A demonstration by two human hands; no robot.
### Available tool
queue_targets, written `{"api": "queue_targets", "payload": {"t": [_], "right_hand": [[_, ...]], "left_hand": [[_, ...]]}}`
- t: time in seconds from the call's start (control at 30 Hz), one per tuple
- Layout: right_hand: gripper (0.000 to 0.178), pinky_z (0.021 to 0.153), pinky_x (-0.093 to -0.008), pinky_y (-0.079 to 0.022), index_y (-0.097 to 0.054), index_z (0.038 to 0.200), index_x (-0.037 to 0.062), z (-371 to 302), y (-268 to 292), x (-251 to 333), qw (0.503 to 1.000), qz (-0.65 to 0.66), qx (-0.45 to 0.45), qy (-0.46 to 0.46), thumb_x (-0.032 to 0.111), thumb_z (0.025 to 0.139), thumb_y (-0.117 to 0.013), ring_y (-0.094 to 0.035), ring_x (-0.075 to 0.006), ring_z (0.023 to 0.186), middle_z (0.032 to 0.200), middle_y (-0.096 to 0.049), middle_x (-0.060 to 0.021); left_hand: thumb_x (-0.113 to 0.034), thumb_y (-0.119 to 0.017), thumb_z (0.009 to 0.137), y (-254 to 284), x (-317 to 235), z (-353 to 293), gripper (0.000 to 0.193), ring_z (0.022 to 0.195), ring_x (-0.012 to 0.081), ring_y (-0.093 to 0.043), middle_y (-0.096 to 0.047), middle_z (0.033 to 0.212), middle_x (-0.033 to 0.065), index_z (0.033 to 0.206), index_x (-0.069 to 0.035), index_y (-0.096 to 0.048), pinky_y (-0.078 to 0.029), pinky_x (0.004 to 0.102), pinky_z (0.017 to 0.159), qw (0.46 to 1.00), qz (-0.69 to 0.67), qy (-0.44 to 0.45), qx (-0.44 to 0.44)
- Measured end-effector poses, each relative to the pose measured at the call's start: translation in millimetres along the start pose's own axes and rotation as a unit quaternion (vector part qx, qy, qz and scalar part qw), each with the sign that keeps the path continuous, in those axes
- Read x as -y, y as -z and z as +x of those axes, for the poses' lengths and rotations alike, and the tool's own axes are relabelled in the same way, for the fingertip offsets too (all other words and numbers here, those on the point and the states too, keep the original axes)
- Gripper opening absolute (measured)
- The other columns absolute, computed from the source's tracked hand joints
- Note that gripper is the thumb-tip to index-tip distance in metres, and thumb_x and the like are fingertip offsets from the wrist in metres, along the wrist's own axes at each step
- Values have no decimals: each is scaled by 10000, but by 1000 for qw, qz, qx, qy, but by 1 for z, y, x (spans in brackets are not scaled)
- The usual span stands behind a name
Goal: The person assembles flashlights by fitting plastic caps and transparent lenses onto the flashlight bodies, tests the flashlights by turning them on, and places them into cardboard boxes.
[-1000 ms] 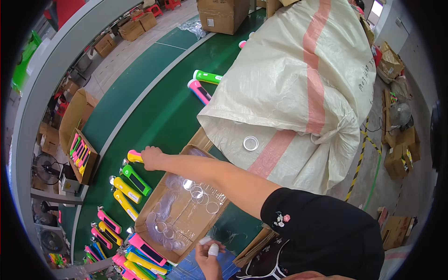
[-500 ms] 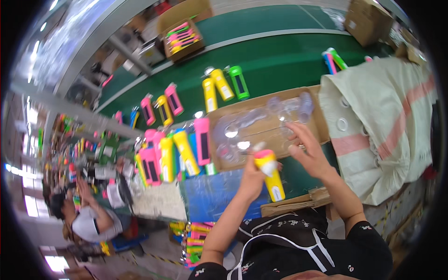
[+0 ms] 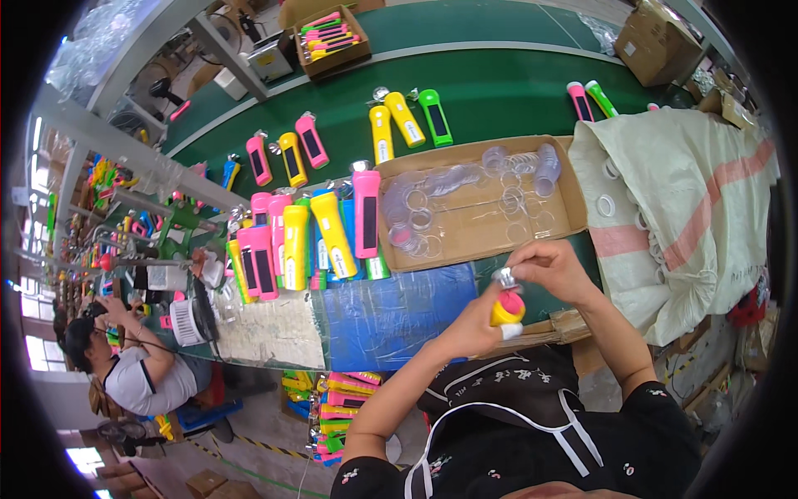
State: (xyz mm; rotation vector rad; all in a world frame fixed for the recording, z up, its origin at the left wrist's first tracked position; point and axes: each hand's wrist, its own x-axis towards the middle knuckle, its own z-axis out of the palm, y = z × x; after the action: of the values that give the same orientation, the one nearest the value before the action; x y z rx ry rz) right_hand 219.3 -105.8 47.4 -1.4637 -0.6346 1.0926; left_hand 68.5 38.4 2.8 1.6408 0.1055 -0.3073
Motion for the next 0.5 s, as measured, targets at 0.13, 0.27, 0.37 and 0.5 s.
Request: {"api": "queue_targets", "payload": {"t": [0.13, 0.27, 0.37, 0.5], "right_hand": [[171, 777, -334, -561, -719, 958, 8, -10, -12, -2, 900, -343, -121, 242, 24, 788, -717, -701, -248, 861, 954, -709, -94], [246, 803, -376, -567, -702, 950, 18, -11, -28, -1, 766, -477, -79, 424, 17, 705, -680, -690, -266, 949, 954, -709, -86], [268, 807, -370, -571, -704, 988, 9, -10, -27, -3, 765, -479, -74, 424, 6, 722, -674, -689, -265, 954, 972, -711, -104], [310, 812, -361, -576, -701, 1030, 2, -11, -33, -7, 765, -475, -111, 421, -29, 722, -685, -688, -263, 962, 1013, -715, -121]], "left_hand": [[-182, -758, 821, -5, 24, 11, 714, 1127, 223, -555, -548, 1257, 155, 1382, -21, -346, -437, 355, 963, 969, -143, -130, -152], [-313, -623, 920, -18, 49, 19, 662, 1169, 209, -523, -529, 1279, 144, 1430, -26, -314, -413, 338, 997, 948, -192, -205, -150], [-324, -573, 936, -28, 44, 22, 583, 1121, 203, -539, -553, 1212, 119, 1401, -34, -372, -420, 322, 971, 937, -213, -201, -192], [-263, -593, 929, -32, 49, 34, 456, 920, 196, -581, -606, 1020, 120, 1299, -29, -469, -464, 318, 836, 930, -173, -196, -258]]}}
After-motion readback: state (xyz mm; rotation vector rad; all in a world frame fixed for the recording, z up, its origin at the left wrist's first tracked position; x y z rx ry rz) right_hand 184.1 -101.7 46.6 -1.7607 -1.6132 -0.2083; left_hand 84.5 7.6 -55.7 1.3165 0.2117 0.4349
